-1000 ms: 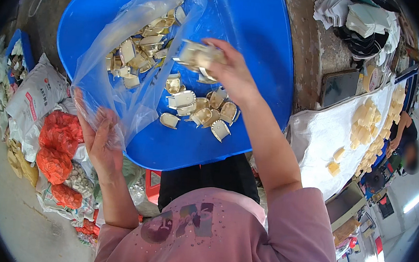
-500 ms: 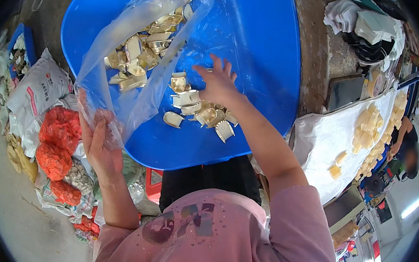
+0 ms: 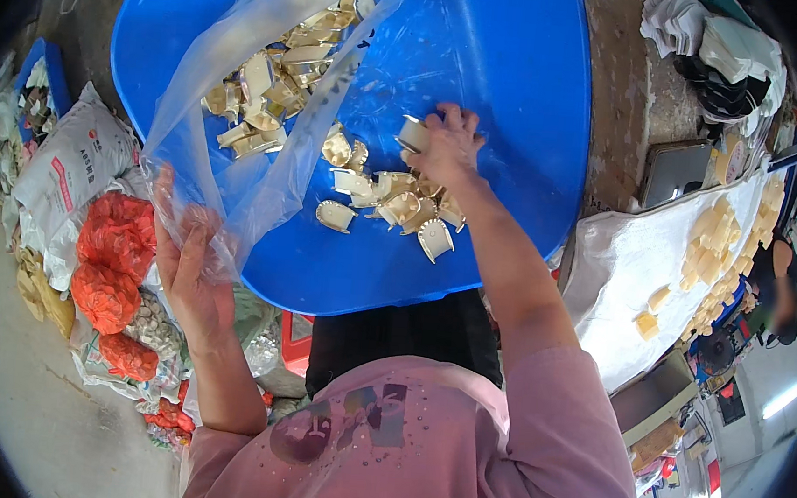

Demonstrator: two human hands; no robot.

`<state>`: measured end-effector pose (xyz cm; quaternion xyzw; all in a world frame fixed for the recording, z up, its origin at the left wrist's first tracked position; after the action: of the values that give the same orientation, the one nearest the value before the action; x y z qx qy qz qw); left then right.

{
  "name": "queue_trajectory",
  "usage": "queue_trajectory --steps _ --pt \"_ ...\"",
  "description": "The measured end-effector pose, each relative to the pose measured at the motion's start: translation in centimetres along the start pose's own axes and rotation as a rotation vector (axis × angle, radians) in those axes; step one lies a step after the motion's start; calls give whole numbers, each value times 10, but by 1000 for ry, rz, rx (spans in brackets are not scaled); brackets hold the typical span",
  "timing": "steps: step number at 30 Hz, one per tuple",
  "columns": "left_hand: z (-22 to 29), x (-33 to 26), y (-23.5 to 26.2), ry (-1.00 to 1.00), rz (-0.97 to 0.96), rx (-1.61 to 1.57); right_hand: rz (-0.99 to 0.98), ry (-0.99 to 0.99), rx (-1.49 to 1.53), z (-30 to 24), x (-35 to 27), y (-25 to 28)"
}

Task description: The recorder picks up a plastic bag and fills it with shoe sole components from a blue bin, then places the bag aside.

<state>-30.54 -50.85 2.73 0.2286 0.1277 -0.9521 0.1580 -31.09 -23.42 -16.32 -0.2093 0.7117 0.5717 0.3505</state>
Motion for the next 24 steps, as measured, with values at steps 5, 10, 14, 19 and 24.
queue_trajectory --steps 5,10,14,19,24 --pt "1 -4 1 13 39 31 -13 -200 985 36 5 29" --pt "-3 -7 13 2 37 -22 -188 495 1374 -102 -53 123" --pt "2 -8 2 -36 49 -145 155 820 744 -173 -70 129" --pt "12 -9 13 -82 136 -199 20 581 1147 -137 -62 105" --pt "13 -11 16 -167 45 -128 -36 102 844 -70 -19 4"
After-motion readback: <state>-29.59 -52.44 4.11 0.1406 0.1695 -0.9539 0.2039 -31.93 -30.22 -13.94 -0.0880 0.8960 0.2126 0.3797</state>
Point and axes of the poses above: each hand's wrist, its own x-axis towards the middle knuckle, its own y-axis out of the back of the hand, z = x × y, the point moved 5 cm from there along x, towards the middle knuckle, and after that the axes turned 5 degrees about -y, right-handed, at the moved point
